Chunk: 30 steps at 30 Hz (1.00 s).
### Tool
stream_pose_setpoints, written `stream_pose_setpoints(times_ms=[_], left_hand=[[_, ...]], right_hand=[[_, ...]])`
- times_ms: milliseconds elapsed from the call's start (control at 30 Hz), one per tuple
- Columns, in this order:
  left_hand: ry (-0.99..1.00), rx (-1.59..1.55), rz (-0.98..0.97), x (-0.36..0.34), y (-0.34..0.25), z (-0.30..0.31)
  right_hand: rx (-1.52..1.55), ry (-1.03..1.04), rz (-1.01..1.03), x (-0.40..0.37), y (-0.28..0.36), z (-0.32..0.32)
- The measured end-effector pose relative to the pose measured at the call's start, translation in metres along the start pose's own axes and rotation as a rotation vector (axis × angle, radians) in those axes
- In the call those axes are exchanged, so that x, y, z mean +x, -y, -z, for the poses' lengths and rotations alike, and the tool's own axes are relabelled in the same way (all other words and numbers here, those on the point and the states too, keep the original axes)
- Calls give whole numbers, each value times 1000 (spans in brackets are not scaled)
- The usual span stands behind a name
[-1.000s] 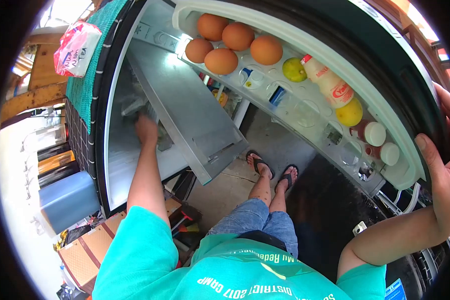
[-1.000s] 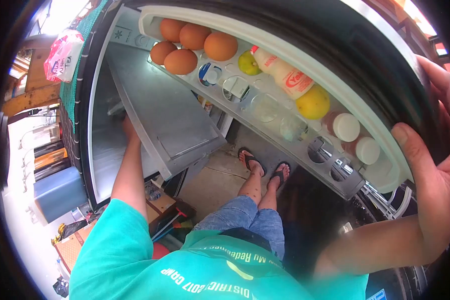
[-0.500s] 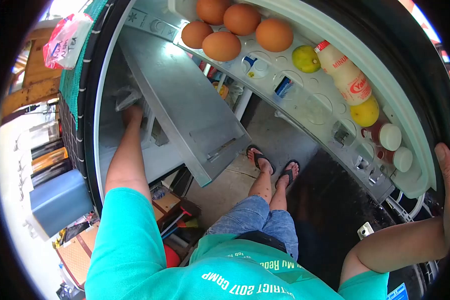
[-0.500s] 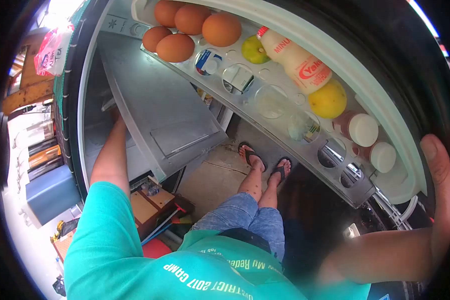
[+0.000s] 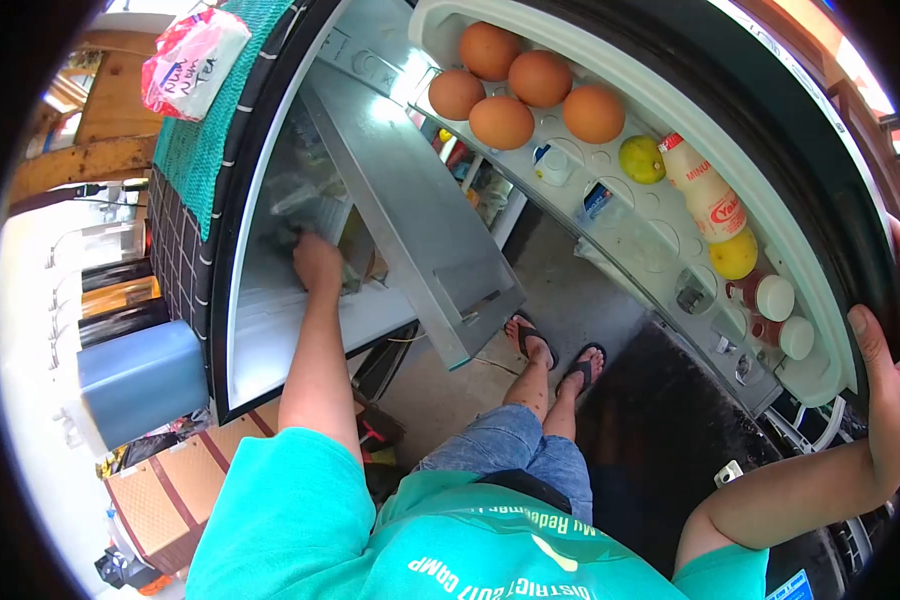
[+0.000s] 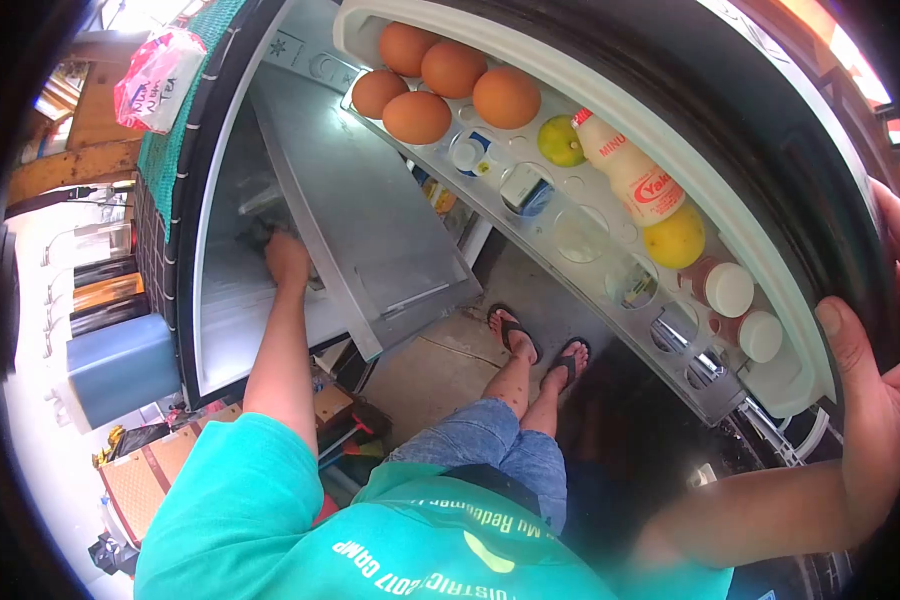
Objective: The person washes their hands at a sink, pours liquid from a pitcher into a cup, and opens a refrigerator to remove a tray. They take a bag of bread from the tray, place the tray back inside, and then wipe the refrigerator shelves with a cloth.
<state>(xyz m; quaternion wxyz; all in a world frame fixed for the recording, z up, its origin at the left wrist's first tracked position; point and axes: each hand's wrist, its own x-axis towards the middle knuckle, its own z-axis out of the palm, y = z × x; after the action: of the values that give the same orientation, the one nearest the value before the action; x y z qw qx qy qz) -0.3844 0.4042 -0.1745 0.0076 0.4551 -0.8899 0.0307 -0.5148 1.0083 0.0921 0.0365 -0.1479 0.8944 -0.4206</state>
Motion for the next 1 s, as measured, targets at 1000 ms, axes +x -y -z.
stream_pose_setpoints(times_ms=[1000], left_hand=[[-68,124,24,-17,13,-10]], right_hand=[[-352,30,-54,15,1,16]])
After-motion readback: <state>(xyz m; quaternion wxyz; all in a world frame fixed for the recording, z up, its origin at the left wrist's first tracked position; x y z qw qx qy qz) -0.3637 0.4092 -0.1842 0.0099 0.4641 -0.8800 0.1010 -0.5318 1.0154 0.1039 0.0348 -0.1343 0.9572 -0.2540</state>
